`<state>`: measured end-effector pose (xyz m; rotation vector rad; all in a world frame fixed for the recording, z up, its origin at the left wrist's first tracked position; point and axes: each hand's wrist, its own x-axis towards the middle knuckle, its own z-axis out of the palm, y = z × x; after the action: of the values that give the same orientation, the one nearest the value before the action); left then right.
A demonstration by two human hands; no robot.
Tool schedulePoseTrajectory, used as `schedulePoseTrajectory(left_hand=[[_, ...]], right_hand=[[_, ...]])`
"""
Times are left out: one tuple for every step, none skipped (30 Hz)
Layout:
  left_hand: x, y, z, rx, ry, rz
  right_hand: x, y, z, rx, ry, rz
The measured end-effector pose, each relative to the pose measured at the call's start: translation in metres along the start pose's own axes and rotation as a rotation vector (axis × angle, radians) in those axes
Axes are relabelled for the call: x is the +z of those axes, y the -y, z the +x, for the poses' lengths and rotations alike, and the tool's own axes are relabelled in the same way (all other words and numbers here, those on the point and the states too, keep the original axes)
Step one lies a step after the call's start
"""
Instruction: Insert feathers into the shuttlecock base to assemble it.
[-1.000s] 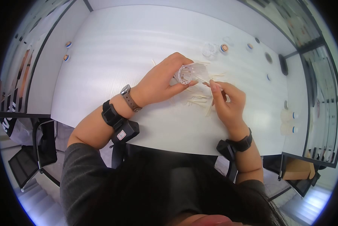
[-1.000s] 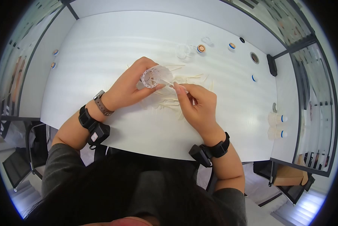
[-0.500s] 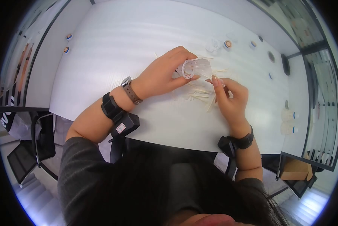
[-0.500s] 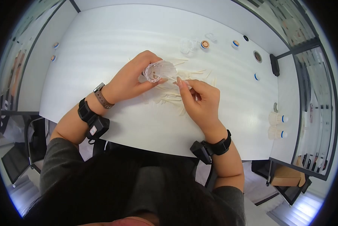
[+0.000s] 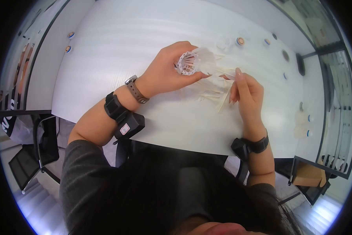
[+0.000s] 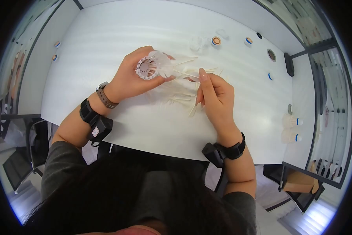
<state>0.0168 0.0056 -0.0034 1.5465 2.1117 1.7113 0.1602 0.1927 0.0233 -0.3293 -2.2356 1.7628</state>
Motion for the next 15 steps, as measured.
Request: schedulePoseTrajectory(left_hand=[[-0.0017, 0.0017, -0.0009, 0.008, 0.027, 0.009], [-0.0024, 0.0030, -0.0015, 0.016, 0.052, 0.018], [-0.0024, 0.0038, -0.0018, 0.021, 0.056, -0.001], [-0.0024, 0.0045, -0.0021, 0.026, 0.061, -0.020], [-0.0026, 0.0048, -0.0026, 0.030, 0.067, -0.038], [-0.0030, 0.0046, -0.0022, 0.037, 0.076, -0.024], [-0.0034, 0.0041, -0.0015, 0.044, 0.085, -0.011], [-0.0031, 0.0036, -0.0019, 0.049, 0.092, 0.001], [-0.0023, 0.0037, -0.0021, 0.051, 0.099, 0.000], [-0.0017, 0.0041, -0.0020, 0.054, 0.106, -0.001], [-0.0014, 0.0047, -0.0018, 0.058, 0.114, -0.001], [-0.0018, 0.0057, -0.0018, 0.059, 0.127, 0.002], [-0.0023, 0.0068, -0.0026, 0.062, 0.140, 0.005], [-0.0022, 0.0075, -0.0029, 0.064, 0.152, 0.007], [-0.0020, 0.0085, -0.0021, 0.068, 0.143, 0.008]], right_hand=[[0.0011, 0.0019, -0.0005, 0.014, 0.011, -0.002], [0.0012, 0.0017, -0.0008, 0.021, 0.025, 0.015], [0.0012, 0.0014, -0.0011, 0.027, 0.039, 0.032], [0.0013, 0.0008, -0.0011, 0.033, 0.053, 0.049], [0.0014, -0.0005, -0.0012, 0.038, 0.056, 0.054], [0.0011, -0.0023, -0.0010, 0.042, 0.057, 0.060], [0.0012, -0.0038, -0.0007, 0.047, 0.058, 0.064], [0.0011, -0.0039, -0.0005, 0.065, 0.061, 0.074], [0.0004, -0.0028, 0.0003, 0.082, 0.065, 0.083], [-0.0003, -0.0019, 0.0006, 0.099, 0.070, 0.093], [-0.0005, -0.0012, 0.0003, 0.105, 0.076, 0.102], [-0.0002, -0.0002, 0.0003, 0.109, 0.077, 0.113], [0.0003, 0.0000, 0.0006, 0.112, 0.077, 0.123], [0.0002, -0.0002, 0.0007, 0.108, 0.075, 0.131], [-0.0007, 0.0000, 0.0018, 0.118, 0.083, 0.143]])
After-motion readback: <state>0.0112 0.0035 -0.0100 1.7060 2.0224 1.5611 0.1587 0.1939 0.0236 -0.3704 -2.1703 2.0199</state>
